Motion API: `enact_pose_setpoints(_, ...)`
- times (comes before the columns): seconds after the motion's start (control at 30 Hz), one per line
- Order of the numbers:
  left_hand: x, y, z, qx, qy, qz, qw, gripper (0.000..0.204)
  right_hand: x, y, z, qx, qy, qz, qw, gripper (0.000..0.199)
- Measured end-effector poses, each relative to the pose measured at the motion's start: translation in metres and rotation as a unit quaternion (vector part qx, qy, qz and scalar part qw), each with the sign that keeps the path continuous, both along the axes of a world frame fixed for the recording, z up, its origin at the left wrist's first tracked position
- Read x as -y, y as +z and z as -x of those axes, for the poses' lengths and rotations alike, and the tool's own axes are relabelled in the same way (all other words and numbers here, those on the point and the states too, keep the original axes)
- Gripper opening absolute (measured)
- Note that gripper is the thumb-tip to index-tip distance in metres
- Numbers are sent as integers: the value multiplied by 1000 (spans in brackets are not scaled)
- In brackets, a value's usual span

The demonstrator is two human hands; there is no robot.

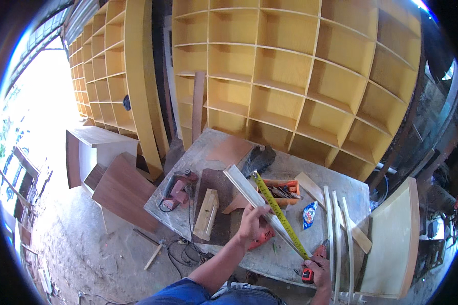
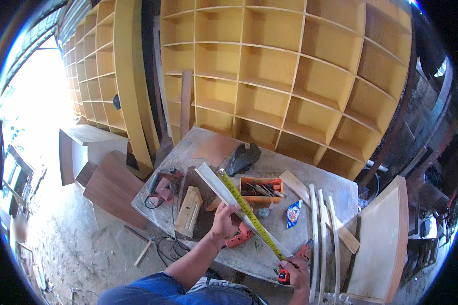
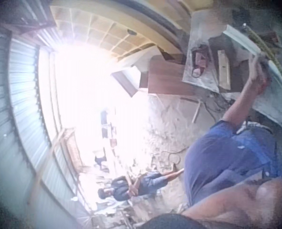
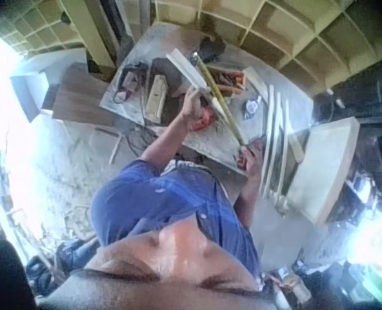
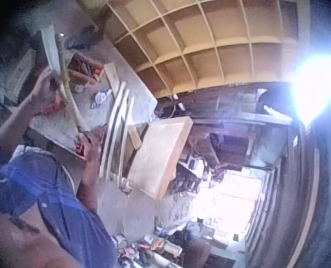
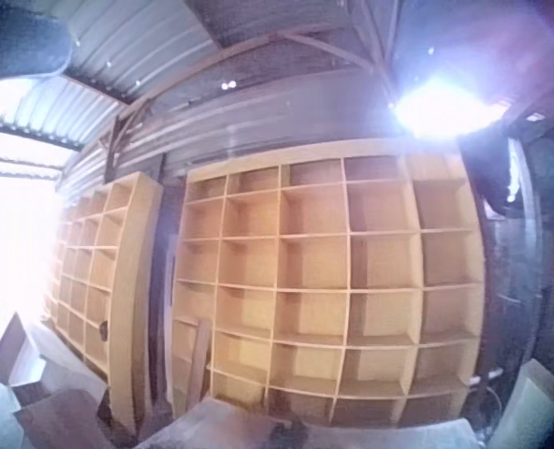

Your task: The person measures and marks wooden strips using a tape measure and pencil, then assembles them into rectangular frames on a workbench. They repeatedly measure, mark, and fit the pieces together to form the frame structure.

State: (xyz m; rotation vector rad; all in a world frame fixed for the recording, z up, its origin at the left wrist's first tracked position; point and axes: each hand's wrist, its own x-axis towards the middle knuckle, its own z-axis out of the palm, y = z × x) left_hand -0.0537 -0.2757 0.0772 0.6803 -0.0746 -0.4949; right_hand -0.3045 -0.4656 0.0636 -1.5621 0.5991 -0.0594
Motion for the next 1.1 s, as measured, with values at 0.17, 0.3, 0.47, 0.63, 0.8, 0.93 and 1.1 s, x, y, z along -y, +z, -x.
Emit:
enact_pose_setpoints(0.17,-6,36,28,99,-35,74,992,22,-2,20,-14,36,34,-1,999,22)
enact_pose_setpoints(0.3,-10,47,33,179,-45,142,972,25,-4,39,-18,38,69,15,997,20)
enact_pose_setpoints(0.47,-16,62,42,204,-71,171,961,28,1,36,-10,45,82,16,995,21)
enact_pose_setpoints(0.63,-19,63,46,247,-73,139,956,36,-4,41,-9,55,78,-1,995,20)
enact_pose_setpoints(0.8,-25,59,47,270,-66,68,958,44,-6,44,-9,55,79,22,995,20)
enact_pose_setpoints(0.93,-30,52,52,224,-39,24,974,46,-13,44,-11,71,66,-18,995,20)
enact_pose_setpoints(1.1,-32,69,53,242,-34,49,968,46,-16,41,-13,91,90,4,992,21)
